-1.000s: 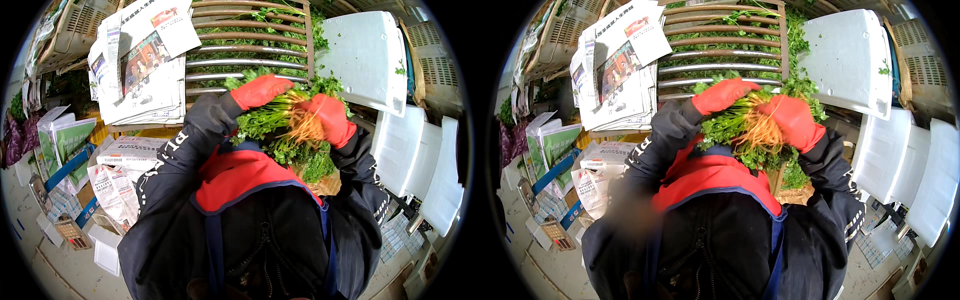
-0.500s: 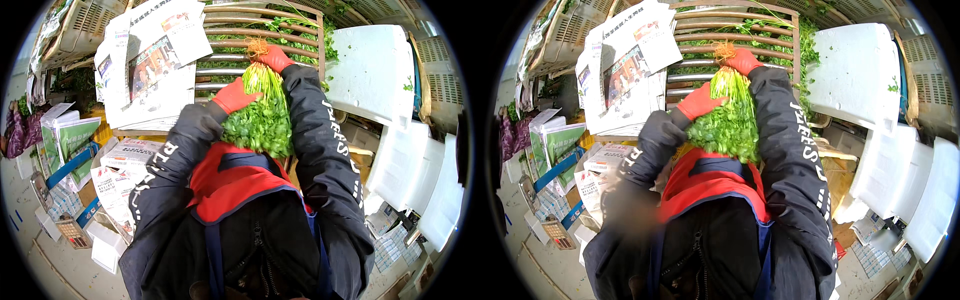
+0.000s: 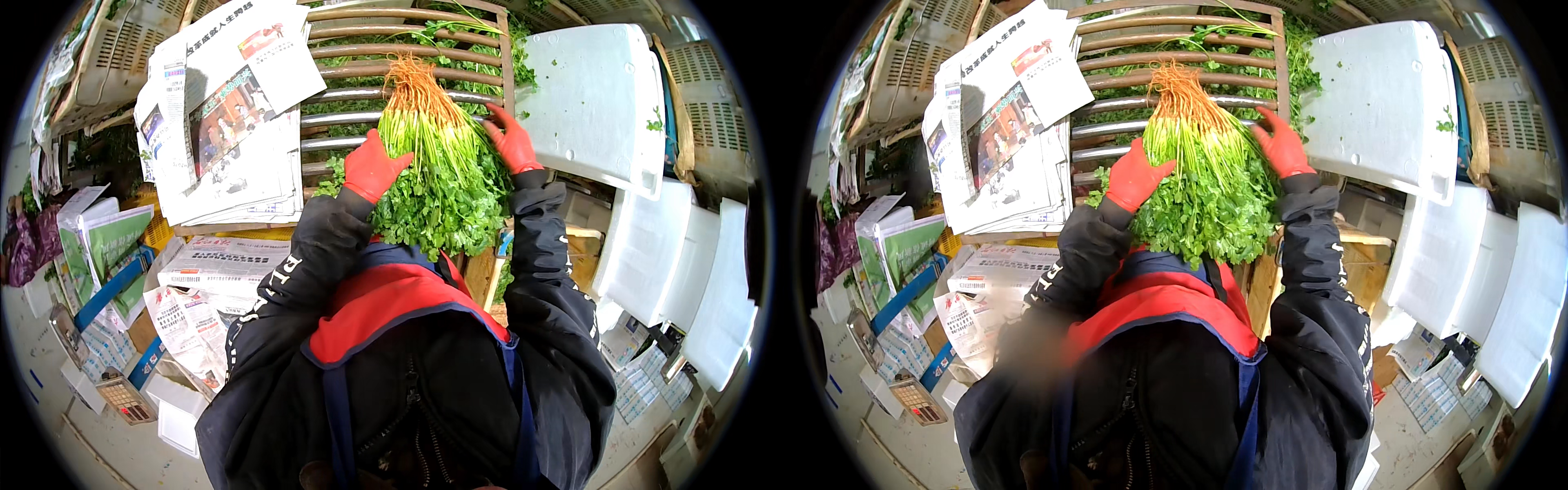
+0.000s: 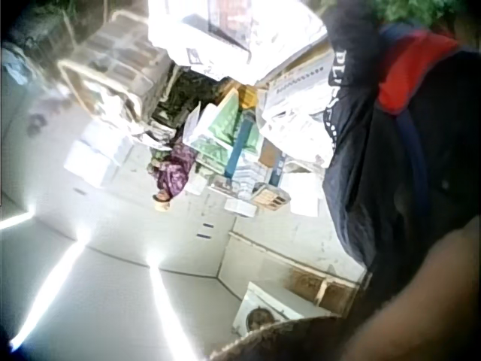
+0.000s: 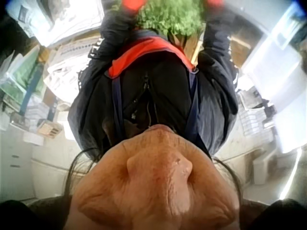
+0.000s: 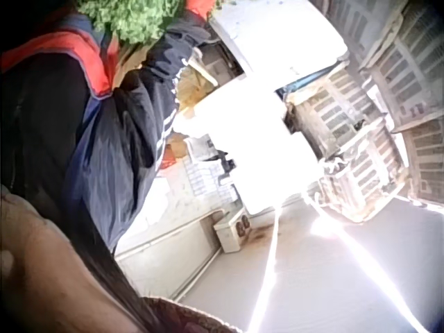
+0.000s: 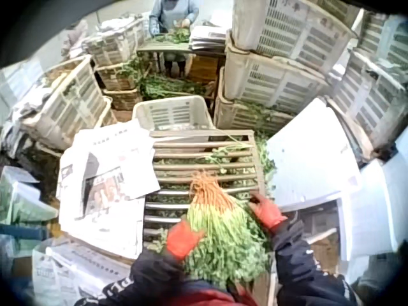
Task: The person removes cilantro from a plastic crate, pulls away debris by hand, organizes the stems into bundles, trims the ends with scissors, and places the bundles into a cardboard box lined with newspaper.
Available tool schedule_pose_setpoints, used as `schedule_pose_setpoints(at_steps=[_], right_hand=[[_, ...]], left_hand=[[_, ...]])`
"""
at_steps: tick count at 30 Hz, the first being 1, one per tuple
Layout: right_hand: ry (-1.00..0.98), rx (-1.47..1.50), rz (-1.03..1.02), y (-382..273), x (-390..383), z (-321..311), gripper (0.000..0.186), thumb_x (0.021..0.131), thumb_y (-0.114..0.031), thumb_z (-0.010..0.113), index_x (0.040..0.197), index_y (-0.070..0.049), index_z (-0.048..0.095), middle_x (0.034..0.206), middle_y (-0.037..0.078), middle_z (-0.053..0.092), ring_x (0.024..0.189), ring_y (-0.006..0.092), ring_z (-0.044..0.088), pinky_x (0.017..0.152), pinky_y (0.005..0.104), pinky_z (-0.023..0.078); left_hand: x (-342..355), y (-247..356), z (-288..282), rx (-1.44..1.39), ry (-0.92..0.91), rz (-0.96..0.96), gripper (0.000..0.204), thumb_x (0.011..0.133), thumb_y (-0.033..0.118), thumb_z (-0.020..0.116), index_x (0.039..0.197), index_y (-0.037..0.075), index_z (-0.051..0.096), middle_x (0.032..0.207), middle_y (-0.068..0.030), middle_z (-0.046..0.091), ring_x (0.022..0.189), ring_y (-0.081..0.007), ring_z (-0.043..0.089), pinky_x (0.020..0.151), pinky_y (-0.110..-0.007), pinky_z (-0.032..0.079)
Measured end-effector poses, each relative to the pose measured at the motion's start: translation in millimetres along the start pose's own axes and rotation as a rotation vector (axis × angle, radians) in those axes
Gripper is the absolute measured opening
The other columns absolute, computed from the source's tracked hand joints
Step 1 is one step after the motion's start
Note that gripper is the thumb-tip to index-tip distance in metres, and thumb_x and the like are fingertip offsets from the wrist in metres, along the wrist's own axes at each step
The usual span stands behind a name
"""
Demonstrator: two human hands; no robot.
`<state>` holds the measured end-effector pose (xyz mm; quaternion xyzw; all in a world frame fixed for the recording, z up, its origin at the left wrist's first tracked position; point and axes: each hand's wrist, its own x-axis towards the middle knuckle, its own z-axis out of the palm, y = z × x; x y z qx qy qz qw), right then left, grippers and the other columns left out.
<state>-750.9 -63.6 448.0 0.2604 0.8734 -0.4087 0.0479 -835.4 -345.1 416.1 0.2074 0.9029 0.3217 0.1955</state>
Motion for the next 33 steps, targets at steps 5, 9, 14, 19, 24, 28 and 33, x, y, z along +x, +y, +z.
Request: schedule_pose_setpoints(at_steps=[5,9,14,19,24,28,33], right_hand=[[-0.017,-0.015,0.065,-5,-24,33,0.061,0.087,-0.051,0.054,0.126,-0.005,0.054,0.113,0.024,0.061,0.107,0.0398,0.056,0.092,0.0411,0.043],[-0.040,-0.010,-0.010,-15,-33,40,0.077,0.084,-0.055,0.058,0.138,-0.004,0.039,0.123,0.027,0.055,0.115,0.0394,0.052,0.097,0.0405,0.040],[0.094,-0.039,0.020,-7,-32,45,0.069,0.084,-0.047,0.062,0.132,-0.001,0.045,0.118,0.027,0.058,0.111,0.0398,0.055,0.093,0.0402,0.043],[0.145,-0.006,-0.026,0,-34,53,0.058,0.088,-0.045,0.057,0.125,-0.001,0.053,0.111,0.025,0.062,0.105,0.0391,0.058,0.088,0.0406,0.046],[0.062,0.040,0.022,16,-13,29,0.045,0.088,-0.040,0.055,0.110,-0.002,0.064,0.101,0.022,0.066,0.098,0.0358,0.062,0.086,0.0385,0.047],[0.031,0.026,0.012,35,-1,30,0.037,0.084,-0.032,0.059,0.104,-0.002,0.066,0.098,0.019,0.067,0.094,0.0335,0.064,0.083,0.0369,0.048],[0.047,0.089,0.012,36,2,20,0.031,0.084,-0.026,0.064,0.095,0.002,0.066,0.084,0.013,0.067,0.079,0.0213,0.061,0.074,0.0329,0.048]], left_hand=[[0,5,-2,-0.009,0.014,-0.013,0.070,0.069,0.051,0.072,0.103,-0.004,0.046,0.083,-0.0222,0.064,0.077,-0.0396,0.063,0.065,-0.046,0.049],[0,6,-7,-0.077,-0.024,-0.044,0.068,0.069,0.049,0.073,0.103,-0.003,0.046,0.083,-0.0223,0.065,0.077,-0.0399,0.063,0.066,-0.046,0.050],[-4,13,-21,-0.041,0.028,0.014,0.064,0.067,0.046,0.076,0.098,-0.003,0.048,0.080,-0.0226,0.064,0.076,-0.0407,0.063,0.067,-0.047,0.050],[0,2,-24,-0.024,-0.073,-0.071,0.065,0.072,0.045,0.073,0.114,0.002,0.050,0.089,-0.0231,0.065,0.085,-0.0420,0.061,0.071,-0.047,0.049],[-7,10,-38,-0.017,0.035,0.032,0.064,0.076,0.043,0.070,0.120,0.001,0.050,0.102,-0.0244,0.062,0.096,-0.0402,0.058,0.081,-0.045,0.047],[-6,37,-46,0.053,0.287,0.378,0.055,0.078,0.032,0.068,0.120,0.000,0.052,0.108,-0.0200,0.059,0.100,-0.0374,0.055,0.087,-0.044,0.044],[4,112,-10,-0.059,-0.147,0.848,0.036,0.079,0.029,0.067,0.101,0.001,0.061,0.105,-0.0164,0.060,0.105,-0.0345,0.054,0.095,-0.046,0.039]])
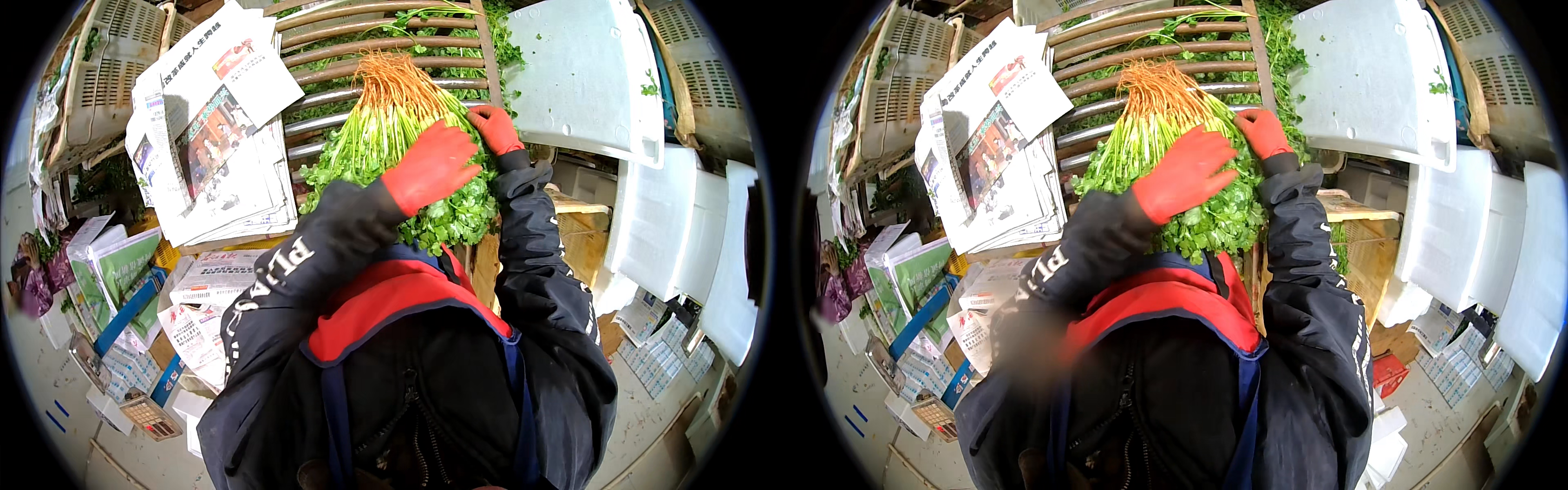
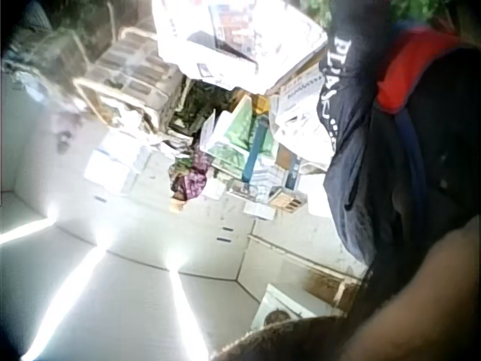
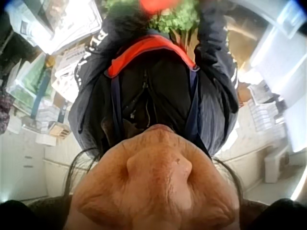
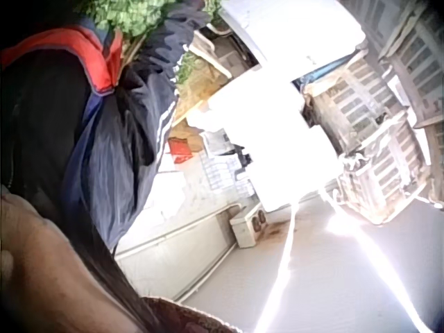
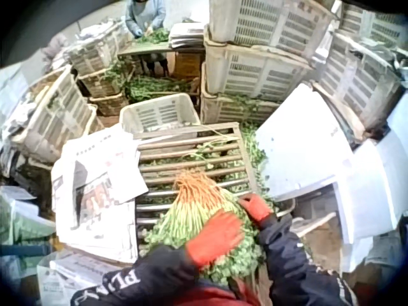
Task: The person removes cilantro from a plastic crate, pulls away debris by hand, organizes the stems into bundles, trims the ends with scissors, and places the bundles into a cardboard box lined with newspaper.
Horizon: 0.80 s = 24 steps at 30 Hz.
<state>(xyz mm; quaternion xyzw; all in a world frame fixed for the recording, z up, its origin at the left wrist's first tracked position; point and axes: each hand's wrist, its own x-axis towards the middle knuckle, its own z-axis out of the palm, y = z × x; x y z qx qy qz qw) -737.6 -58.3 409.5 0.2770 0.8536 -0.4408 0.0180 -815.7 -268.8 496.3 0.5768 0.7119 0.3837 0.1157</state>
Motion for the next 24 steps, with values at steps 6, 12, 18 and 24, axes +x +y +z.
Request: schedule_pose_setpoints(at_steps=[6,12,18,24], right_hand=[[0.141,0.133,0.057,10,-9,-25,0.030,0.088,-0.024,0.057,0.104,0.000,0.063,0.085,0.015,0.067,0.076,0.0238,0.063,0.073,0.0327,0.048],[0.138,-0.140,-0.102,-8,-57,-10,0.028,0.089,-0.024,0.056,0.108,-0.005,0.064,0.103,0.020,0.064,0.096,0.0365,0.061,0.082,0.0384,0.048],[0.196,-0.197,-0.256,-17,-55,3,0.022,0.087,-0.018,0.060,0.101,-0.003,0.066,0.093,0.021,0.064,0.090,0.0387,0.059,0.077,0.0419,0.047],[0.004,-0.091,-0.120,-42,-53,-4,0.023,0.083,-0.019,0.063,0.095,0.001,0.064,0.087,0.020,0.064,0.083,0.0384,0.060,0.073,0.0396,0.047]], left_hand=[[7,-11,26,0.271,-0.291,-0.006,0.034,0.081,0.032,0.061,0.094,0.000,0.061,0.105,-0.0164,0.058,0.114,-0.0341,0.049,0.103,-0.047,0.031],[-5,-19,34,0.212,-0.171,0.012,0.037,0.081,0.029,0.061,0.103,-0.001,0.060,0.114,-0.0190,0.057,0.117,-0.0352,0.047,0.105,-0.048,0.030],[-9,-15,26,0.136,-0.049,0.047,0.032,0.079,0.023,0.062,0.102,0.000,0.059,0.105,-0.0166,0.056,0.106,-0.0346,0.051,0.098,-0.047,0.035],[-28,-14,12,0.096,-0.017,0.022,0.038,0.077,0.016,0.062,0.111,0.000,0.057,0.111,-0.0160,0.056,0.111,-0.0350,0.050,0.101,-0.047,0.035]])
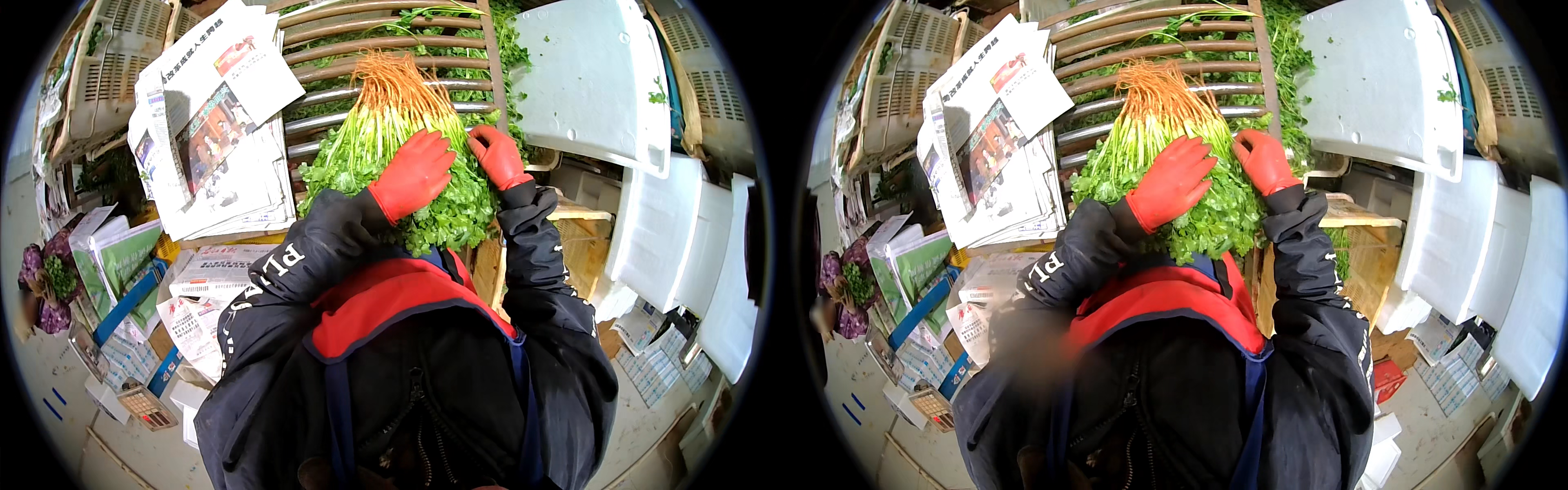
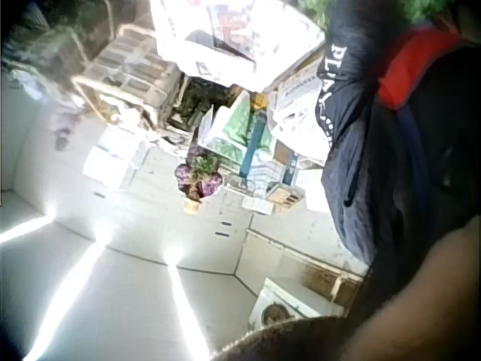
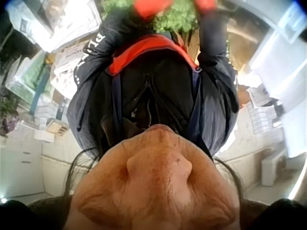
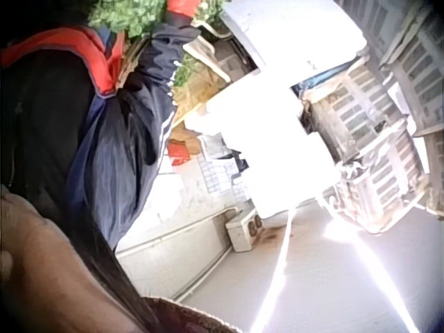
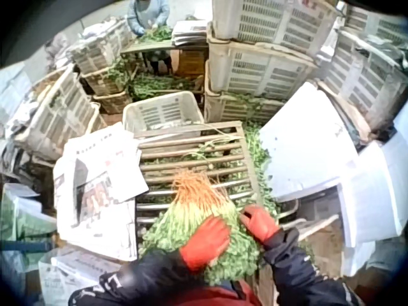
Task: The person removes cilantro from a plastic crate, pulls away debris by hand, organizes the stems into bundles, trims the ends with scissors, and places the bundles into a cardboard box lined with newspaper.
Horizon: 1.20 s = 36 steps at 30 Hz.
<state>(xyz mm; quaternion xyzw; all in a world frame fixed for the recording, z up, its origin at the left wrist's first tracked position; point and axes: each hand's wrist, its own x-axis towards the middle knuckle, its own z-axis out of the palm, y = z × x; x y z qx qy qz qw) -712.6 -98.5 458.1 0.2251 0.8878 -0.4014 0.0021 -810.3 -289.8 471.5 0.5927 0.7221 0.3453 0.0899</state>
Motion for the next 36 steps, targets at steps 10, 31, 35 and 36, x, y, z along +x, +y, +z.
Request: schedule_pose_setpoints(at_steps=[10,31,35,36], right_hand=[[-0.417,-0.320,-0.008,4,31,-35,0.032,0.085,-0.026,0.058,0.105,-0.002,0.064,0.103,0.020,0.064,0.096,0.0378,0.060,0.082,0.0404,0.048],[-0.050,0.191,-0.023,-38,60,23,0.040,0.080,-0.031,0.068,0.105,0.000,0.064,0.095,0.020,0.063,0.088,0.0298,0.061,0.081,0.0355,0.047],[-0.149,0.141,-0.043,-53,70,29,0.051,0.076,-0.039,0.070,0.108,0.000,0.063,0.094,0.022,0.062,0.092,0.0357,0.060,0.083,0.0409,0.045],[-0.225,0.096,-0.033,-49,75,34,0.053,0.075,-0.042,0.070,0.106,0.000,0.064,0.095,0.024,0.062,0.093,0.0387,0.059,0.083,0.0426,0.045]], left_hand=[[20,-1,38,0.424,-0.238,0.002,0.041,0.079,0.024,0.056,0.114,0.002,0.059,0.120,-0.0162,0.056,0.124,-0.0335,0.043,0.108,-0.052,0.024],[12,-3,14,0.069,-0.227,0.029,0.032,0.076,0.018,0.062,0.104,0.003,0.061,0.110,-0.0121,0.057,0.114,-0.0324,0.049,0.108,-0.049,0.027],[-5,6,-7,0.016,-0.058,0.091,0.027,0.075,0.016,0.063,0.100,0.003,0.063,0.109,-0.0122,0.058,0.112,-0.0303,0.050,0.105,-0.047,0.032],[-12,8,-11,-0.004,-0.020,0.080,0.027,0.074,0.014,0.064,0.099,0.002,0.063,0.115,-0.0131,0.057,0.116,-0.0312,0.048,0.105,-0.048,0.034]])
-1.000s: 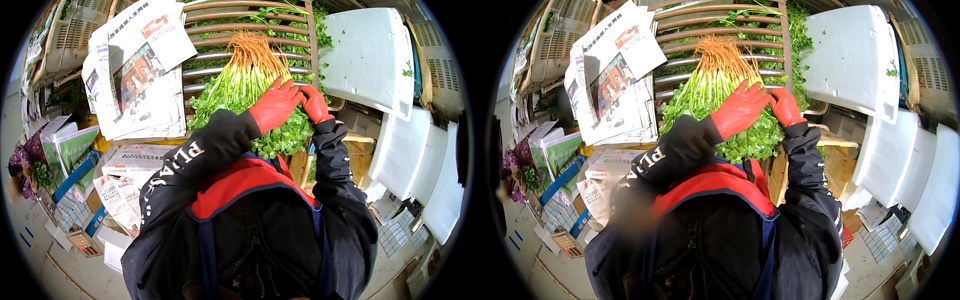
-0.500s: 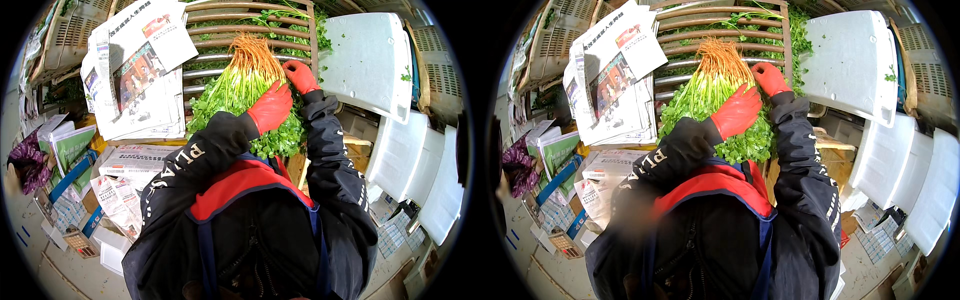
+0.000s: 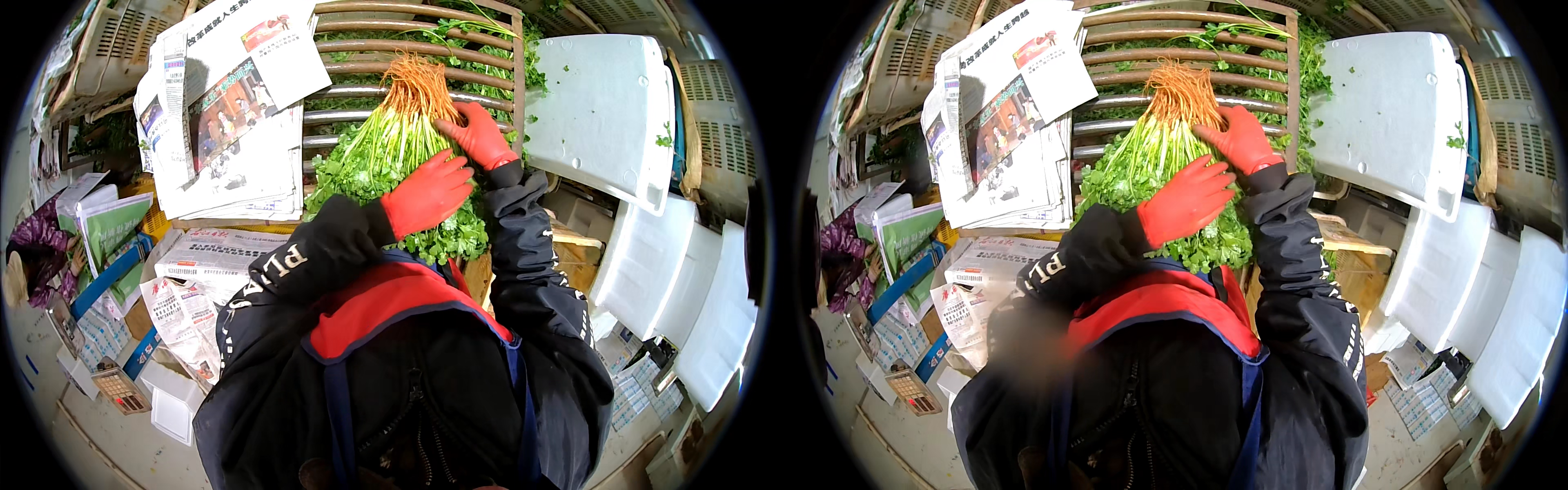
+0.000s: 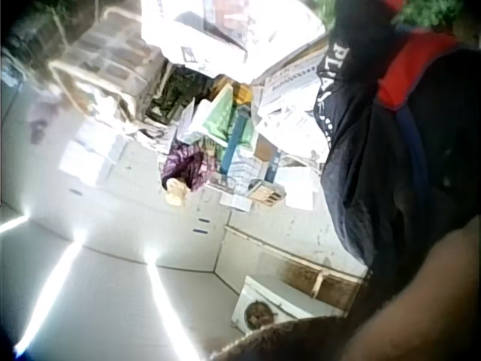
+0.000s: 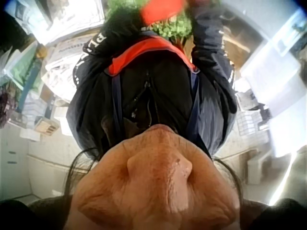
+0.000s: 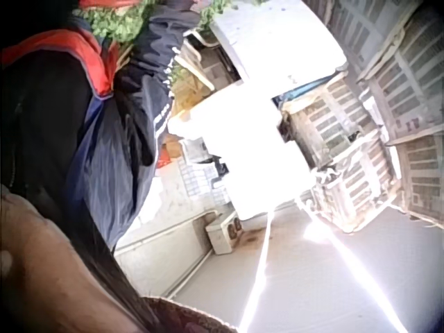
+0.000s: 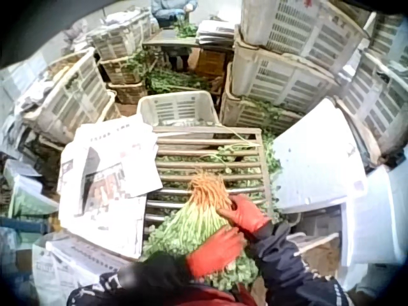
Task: The person removes cilantro from a plastic crate, pulls away debris by hand, organizes the stems into bundles, trims the ends with scissors, and places the bundles into a cardboard box lined with newspaper.
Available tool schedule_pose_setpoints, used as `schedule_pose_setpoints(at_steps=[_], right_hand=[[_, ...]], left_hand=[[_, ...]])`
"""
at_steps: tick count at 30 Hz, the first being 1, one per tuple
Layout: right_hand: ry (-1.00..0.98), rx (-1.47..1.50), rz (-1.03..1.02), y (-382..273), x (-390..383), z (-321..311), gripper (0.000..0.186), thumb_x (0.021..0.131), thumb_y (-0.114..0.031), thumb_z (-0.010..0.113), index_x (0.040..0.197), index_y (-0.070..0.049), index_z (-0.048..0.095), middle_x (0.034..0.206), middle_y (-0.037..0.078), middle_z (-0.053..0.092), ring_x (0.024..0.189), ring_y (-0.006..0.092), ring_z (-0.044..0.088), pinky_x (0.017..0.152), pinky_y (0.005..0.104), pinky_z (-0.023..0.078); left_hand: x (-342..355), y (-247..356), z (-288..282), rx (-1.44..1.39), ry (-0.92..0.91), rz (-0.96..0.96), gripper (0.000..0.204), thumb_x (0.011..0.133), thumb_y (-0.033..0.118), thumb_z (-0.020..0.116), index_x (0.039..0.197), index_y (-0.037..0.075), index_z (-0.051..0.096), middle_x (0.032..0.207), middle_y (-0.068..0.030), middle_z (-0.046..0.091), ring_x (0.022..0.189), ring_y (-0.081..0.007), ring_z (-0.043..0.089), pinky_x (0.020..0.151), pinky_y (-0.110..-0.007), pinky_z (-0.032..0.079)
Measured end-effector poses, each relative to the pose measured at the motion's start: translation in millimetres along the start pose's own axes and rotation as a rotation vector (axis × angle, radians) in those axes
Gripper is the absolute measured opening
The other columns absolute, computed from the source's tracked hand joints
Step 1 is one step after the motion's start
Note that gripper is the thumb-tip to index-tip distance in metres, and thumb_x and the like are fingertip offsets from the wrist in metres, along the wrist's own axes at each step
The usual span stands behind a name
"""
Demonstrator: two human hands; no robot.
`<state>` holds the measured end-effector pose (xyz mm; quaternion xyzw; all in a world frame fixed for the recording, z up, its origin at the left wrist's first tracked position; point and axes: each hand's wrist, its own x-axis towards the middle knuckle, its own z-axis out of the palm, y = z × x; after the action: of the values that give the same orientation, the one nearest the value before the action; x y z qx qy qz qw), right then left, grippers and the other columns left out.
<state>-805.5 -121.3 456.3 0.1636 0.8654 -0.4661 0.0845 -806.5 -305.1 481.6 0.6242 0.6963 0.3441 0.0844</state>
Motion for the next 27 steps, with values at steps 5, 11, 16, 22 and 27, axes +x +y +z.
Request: schedule_pose_setpoints(at_steps=[5,11,16,22,27], right_hand=[[0.069,-0.210,-0.009,-4,8,8,0.043,0.078,-0.033,0.066,0.100,0.003,0.062,0.087,0.022,0.064,0.079,0.0337,0.061,0.076,0.0374,0.046],[0.151,0.163,0.041,19,0,-11,0.041,0.081,-0.030,0.062,0.108,0.002,0.062,0.095,0.021,0.066,0.086,0.0314,0.063,0.081,0.0351,0.046],[0.241,-0.116,-0.027,-2,18,15,0.037,0.083,-0.029,0.064,0.105,0.000,0.061,0.094,0.025,0.063,0.087,0.0388,0.061,0.075,0.0402,0.047],[0.168,0.002,-0.009,15,46,22,0.038,0.081,-0.029,0.065,0.104,0.001,0.063,0.095,0.018,0.067,0.090,0.0306,0.063,0.079,0.0355,0.047],[0.189,0.261,0.033,19,23,-22,0.035,0.090,-0.024,0.059,0.117,-0.001,0.059,0.110,0.012,0.064,0.099,0.0160,0.059,0.085,0.0280,0.046]], left_hand=[[-32,-9,-2,-0.157,0.136,-0.021,0.017,0.074,0.006,0.064,0.091,0.003,0.062,0.117,-0.0145,0.058,0.119,-0.0354,0.049,0.102,-0.048,0.037],[-54,-32,-11,-0.513,0.220,-0.139,0.009,0.074,0.000,0.063,0.082,0.003,0.060,0.107,-0.0120,0.062,0.117,-0.0367,0.051,0.096,-0.046,0.041],[-52,-33,-7,-0.467,0.211,-0.121,0.007,0.075,0.002,0.063,0.081,0.002,0.059,0.099,-0.0096,0.061,0.112,-0.0333,0.053,0.095,-0.044,0.042],[-40,-25,0,-0.364,0.218,-0.102,0.010,0.076,0.005,0.065,0.085,0.003,0.060,0.098,-0.0114,0.060,0.110,-0.0346,0.053,0.096,-0.046,0.041],[-33,-6,-36,-0.242,0.392,-0.241,0.020,0.076,0.009,0.067,0.095,0.003,0.064,0.103,-0.0127,0.061,0.108,-0.0335,0.055,0.097,-0.046,0.041]])
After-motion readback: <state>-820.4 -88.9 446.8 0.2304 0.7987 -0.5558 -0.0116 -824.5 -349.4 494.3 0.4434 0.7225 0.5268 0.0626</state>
